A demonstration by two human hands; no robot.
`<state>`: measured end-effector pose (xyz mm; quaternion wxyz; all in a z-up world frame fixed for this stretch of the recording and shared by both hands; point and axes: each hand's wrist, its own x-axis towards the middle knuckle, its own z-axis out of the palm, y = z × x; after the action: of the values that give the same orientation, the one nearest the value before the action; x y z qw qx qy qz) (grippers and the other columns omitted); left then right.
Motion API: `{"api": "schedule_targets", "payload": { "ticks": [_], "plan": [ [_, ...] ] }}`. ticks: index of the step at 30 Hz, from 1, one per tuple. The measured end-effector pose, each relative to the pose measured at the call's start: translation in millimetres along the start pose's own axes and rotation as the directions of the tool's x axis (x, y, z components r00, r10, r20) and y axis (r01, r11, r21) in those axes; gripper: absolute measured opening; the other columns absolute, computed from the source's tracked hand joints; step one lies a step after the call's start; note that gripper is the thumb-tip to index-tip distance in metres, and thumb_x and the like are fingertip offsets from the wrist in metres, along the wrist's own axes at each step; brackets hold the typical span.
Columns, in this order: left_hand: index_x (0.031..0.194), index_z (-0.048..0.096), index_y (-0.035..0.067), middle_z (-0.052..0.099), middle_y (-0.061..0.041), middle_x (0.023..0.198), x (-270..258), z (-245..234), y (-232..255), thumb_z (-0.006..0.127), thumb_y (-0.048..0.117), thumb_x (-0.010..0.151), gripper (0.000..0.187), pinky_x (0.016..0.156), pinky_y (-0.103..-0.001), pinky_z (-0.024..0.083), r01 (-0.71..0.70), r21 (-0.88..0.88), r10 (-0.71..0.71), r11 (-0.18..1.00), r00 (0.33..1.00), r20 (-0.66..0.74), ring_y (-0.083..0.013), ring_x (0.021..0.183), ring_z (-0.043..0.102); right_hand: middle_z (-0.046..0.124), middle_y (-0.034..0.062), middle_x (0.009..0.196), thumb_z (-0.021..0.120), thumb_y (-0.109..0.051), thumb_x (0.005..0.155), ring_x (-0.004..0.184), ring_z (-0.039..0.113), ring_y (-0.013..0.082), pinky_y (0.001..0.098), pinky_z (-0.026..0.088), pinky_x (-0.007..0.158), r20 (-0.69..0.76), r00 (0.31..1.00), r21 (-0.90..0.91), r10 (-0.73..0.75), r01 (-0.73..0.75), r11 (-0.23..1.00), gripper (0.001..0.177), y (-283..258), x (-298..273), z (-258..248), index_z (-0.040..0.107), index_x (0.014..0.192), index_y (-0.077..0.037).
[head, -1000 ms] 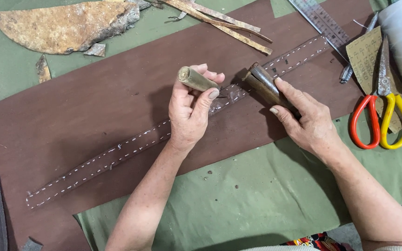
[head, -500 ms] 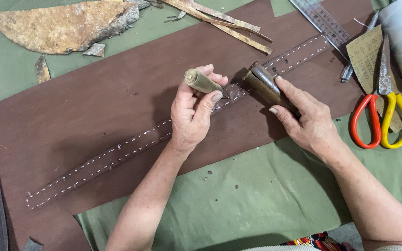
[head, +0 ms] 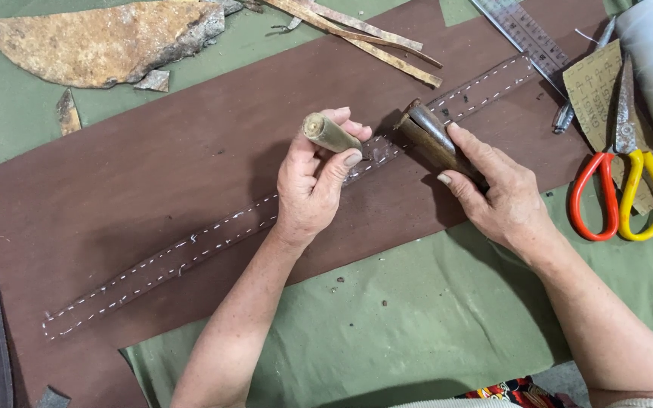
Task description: Punching holes in a leather strap with a mallet and punch, then cutting it to shape with scissors.
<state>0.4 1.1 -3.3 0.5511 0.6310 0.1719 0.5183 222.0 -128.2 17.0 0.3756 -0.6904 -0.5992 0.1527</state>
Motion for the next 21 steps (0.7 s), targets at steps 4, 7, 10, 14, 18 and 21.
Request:
{"api": "schedule_targets", "payload": {
  "ticks": [4,7,10,14,18,21],
  "plan": [
    [0.139,0.054,0.0,0.068,-0.015,0.117,0,-1,2,0.065,0.002,0.102,0.039,0.104,-0.043,0.057,0.013,0.032,-0.014,0.999,0.999,0.029,-0.0265,0.116,0.07,0.07,0.0274,0.112,0.077,-0.017,0.097,0.105,0.068,0.0493,0.0572,0.056,0.083,0.004,1.0,-0.004,0.007,-0.007,1.0,0.057,4,0,1,0.06,0.152,-0.016],
    [0.139,0.055,0.001,0.07,-0.016,0.116,0,-3,1,0.067,0.001,0.1,0.04,0.102,-0.043,0.058,-0.002,0.068,-0.001,0.998,0.999,0.049,-0.0272,0.115,0.071,0.07,0.0284,0.111,0.077,-0.016,0.097,0.104,0.068,0.0502,0.0581,0.056,0.082,0.0,1.0,0.004,0.002,-0.002,1.0,0.057,2,1,1,0.06,0.151,-0.015],
    [0.137,0.057,0.001,0.071,-0.016,0.115,-1,-2,1,0.07,0.001,0.098,0.041,0.101,-0.043,0.059,0.002,0.098,-0.008,0.995,0.998,0.066,-0.0276,0.115,0.072,0.07,0.028,0.112,0.077,-0.018,0.097,0.105,0.068,0.0499,0.0579,0.056,0.082,-0.001,1.0,-0.008,0.001,-0.001,1.0,0.057,4,-1,1,0.06,0.152,-0.016],
    [0.136,0.059,0.002,0.072,-0.015,0.115,1,0,0,0.071,0.002,0.098,0.04,0.099,-0.042,0.059,0.002,0.085,-0.008,0.996,0.998,0.067,-0.0261,0.114,0.072,0.07,0.0261,0.105,0.077,-0.018,0.097,0.098,0.07,0.0476,0.0548,0.056,0.079,-0.015,0.999,-0.005,-0.035,0.035,0.999,0.056,6,-4,2,0.061,0.151,-0.015],
    [0.135,0.06,0.002,0.072,-0.016,0.114,4,-4,-3,0.072,0.003,0.097,0.039,0.098,-0.043,0.06,-0.013,0.078,0.008,0.997,0.998,0.064,-0.0271,0.112,0.073,0.068,0.0236,0.1,0.076,-0.018,0.098,0.095,0.071,0.0445,0.052,0.056,0.076,-0.031,0.997,-0.017,-0.076,0.076,0.997,0.054,21,-11,5,0.062,0.15,-0.014],
    [0.135,0.06,0.002,0.072,-0.016,0.115,3,-5,-4,0.071,0.002,0.098,0.039,0.098,-0.044,0.059,-0.006,0.048,0.004,0.999,0.999,0.052,-0.0269,0.112,0.072,0.069,0.0213,0.094,0.076,-0.018,0.096,0.09,0.071,0.0441,0.0498,0.057,0.071,-0.005,0.993,-0.03,-0.115,0.115,0.993,0.051,10,-9,1,0.066,0.145,-0.015]
  ]
}}
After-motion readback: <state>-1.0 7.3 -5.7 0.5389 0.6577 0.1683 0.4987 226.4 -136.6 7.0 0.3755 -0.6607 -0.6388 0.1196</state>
